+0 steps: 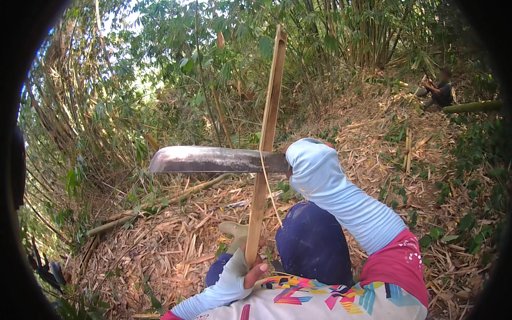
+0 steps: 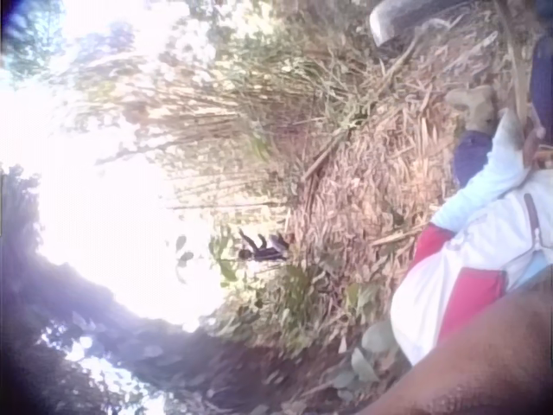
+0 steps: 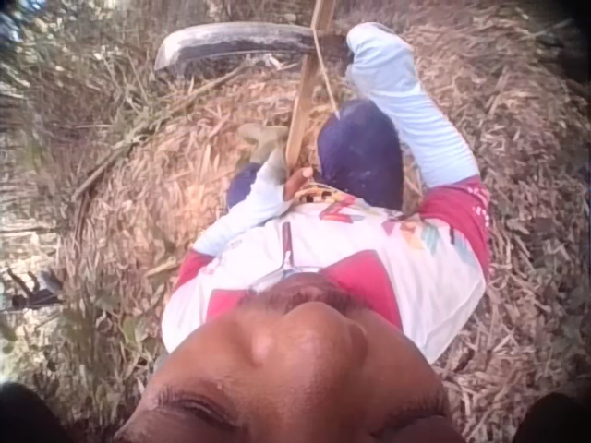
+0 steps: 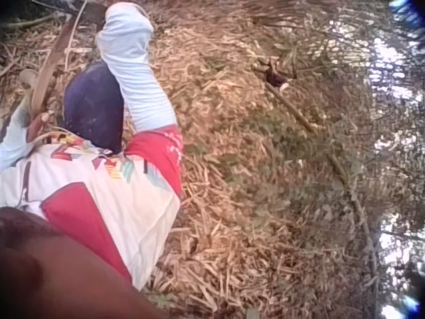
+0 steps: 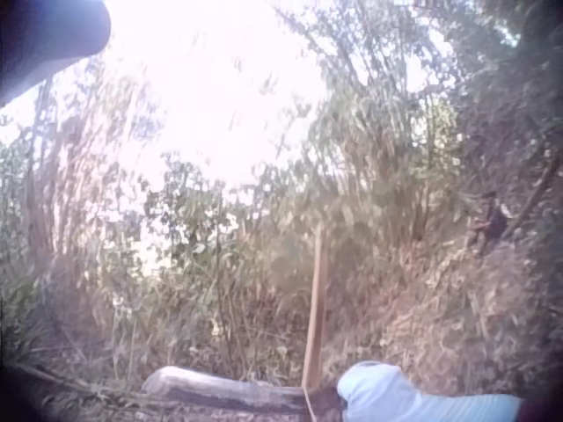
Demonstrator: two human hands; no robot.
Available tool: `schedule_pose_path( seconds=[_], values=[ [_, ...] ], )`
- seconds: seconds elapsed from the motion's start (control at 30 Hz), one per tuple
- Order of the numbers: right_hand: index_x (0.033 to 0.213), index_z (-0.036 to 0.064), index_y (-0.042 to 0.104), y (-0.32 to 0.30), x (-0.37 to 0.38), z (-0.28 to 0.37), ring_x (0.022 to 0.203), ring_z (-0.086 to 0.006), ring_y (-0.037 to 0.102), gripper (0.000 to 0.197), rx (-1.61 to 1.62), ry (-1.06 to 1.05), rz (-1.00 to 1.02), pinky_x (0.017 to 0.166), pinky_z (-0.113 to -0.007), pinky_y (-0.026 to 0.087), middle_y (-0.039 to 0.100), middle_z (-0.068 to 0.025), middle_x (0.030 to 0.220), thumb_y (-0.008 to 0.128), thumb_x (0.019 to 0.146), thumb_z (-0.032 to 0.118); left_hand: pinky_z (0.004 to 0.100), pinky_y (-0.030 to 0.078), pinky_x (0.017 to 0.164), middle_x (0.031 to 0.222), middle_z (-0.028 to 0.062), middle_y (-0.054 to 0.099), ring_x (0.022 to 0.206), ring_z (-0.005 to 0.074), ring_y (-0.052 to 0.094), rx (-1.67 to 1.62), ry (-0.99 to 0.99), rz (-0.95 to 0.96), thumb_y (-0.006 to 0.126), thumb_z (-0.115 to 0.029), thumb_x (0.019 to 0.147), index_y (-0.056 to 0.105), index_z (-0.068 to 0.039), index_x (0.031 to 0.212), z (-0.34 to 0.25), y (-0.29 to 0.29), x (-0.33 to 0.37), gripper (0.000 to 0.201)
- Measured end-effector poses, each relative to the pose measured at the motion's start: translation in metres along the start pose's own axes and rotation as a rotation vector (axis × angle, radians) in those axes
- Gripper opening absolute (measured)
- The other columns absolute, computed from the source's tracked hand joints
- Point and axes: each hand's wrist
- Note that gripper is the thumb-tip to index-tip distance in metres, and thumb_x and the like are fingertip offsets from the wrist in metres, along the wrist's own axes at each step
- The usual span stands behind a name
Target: The person sits on the forest floor and uses a machete to split a bamboo stalk lengthwise and then hollow out the interior. They repeatedly strike the bamboo to remove the inner pith and smooth the walls of the resulting trough.
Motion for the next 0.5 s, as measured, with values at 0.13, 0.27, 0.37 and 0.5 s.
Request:
schedule_pose_path(
  seconds=[0.13,0.27,0.37,0.5],
  values=[
    [0.079,0.0048,0.064,-0.011,0.01,-0.004,0.067,-0.0342,0.062,0.02,-0.031,0.043,-0.034,0.058,-0.038,0.05,0.06,-0.0164,0.07,0.072,0.061,0.001,0.0212,0.036,0.059,0.071,-0.0028,0.047,0.065,0.0058,0.043,0.152,0.029,0.001,0.062,-0.017,0.094,0.034,0.004,0.136,0.004,-0.003,0.002,0.055],
    [0.077,0.005,0.061,-0.015,0.021,-0.013,0.07,-0.0353,0.063,0.013,-0.063,0.074,-0.031,0.062,-0.04,0.05,0.06,-0.0173,0.071,0.068,0.067,0.003,0.0222,0.036,0.059,0.071,-0.0027,0.047,0.064,0.0065,0.044,0.092,0.023,-0.006,0.063,-0.02,0.093,0.035,0.004,0.135,0.01,-0.003,0.003,0.056],
    [0.082,0.0021,0.062,-0.017,0.031,-0.024,0.069,-0.0324,0.064,0.016,-0.056,0.07,-0.046,0.058,-0.037,0.049,0.062,-0.0179,0.076,0.073,0.07,0.004,0.0234,0.037,0.061,0.07,-0.003,0.047,0.065,0.0074,0.044,0.14,0.017,0.013,0.064,-0.022,0.092,0.036,0.004,0.135,0.006,-0.005,0.004,0.058],
    [0.093,0.0025,0.063,-0.022,0.046,-0.045,0.066,-0.0289,0.064,0.017,-0.1,0.179,-0.071,0.058,-0.036,0.049,0.064,-0.0158,0.075,0.071,0.079,0.007,0.0232,0.038,0.063,0.073,-0.003,0.048,0.068,0.0076,0.045,0.142,-0.006,0.038,0.065,-0.022,0.092,0.036,0.004,0.136,0.009,-0.005,0.002,0.058]
  ],
)
Point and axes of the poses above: each hand's wrist, its own x-axis towards the middle knuckle, its own y-axis out of the palm, z = x × y
